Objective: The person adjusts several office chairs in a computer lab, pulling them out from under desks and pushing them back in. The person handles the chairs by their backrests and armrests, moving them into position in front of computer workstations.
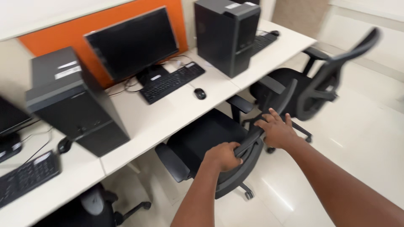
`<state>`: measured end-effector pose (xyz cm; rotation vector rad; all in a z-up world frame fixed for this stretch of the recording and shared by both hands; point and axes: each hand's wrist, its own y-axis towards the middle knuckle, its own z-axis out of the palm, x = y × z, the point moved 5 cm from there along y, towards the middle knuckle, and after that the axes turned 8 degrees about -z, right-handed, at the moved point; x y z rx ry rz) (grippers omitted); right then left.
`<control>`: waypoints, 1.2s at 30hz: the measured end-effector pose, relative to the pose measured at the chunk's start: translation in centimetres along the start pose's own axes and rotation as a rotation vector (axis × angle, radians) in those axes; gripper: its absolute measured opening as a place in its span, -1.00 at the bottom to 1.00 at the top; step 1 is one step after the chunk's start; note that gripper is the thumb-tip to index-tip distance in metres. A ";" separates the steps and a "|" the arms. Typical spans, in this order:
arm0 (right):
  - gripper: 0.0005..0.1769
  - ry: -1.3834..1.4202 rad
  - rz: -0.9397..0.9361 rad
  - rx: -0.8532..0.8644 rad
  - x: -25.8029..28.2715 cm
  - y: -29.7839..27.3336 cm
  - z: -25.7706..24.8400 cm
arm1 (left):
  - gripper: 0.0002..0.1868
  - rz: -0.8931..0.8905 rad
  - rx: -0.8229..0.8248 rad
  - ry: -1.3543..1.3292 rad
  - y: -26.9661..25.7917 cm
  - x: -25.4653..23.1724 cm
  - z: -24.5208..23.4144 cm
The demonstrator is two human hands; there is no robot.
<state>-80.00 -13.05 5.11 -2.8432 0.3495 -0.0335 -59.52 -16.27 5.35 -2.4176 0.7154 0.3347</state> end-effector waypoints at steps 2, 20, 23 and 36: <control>-0.30 -0.052 -0.067 -0.042 -0.9 0.7 -0.7 | -0.27 0.005 -0.033 -0.027 0.7 -0.1 0.6; -0.45 0.025 -0.445 -0.094 -3.7 2.0 -1.8 | -0.26 -0.195 0.022 -0.315 -6.4 3.8 2.7; -0.54 0.079 -0.434 -0.076 -2.7 2.3 -1.8 | -0.34 -0.321 -0.037 -0.167 -7.3 4.5 0.4; -0.57 0.210 -0.404 -0.198 3.1 3.6 -1.4 | -0.11 -0.482 -0.052 -0.092 -5.6 12.2 -2.0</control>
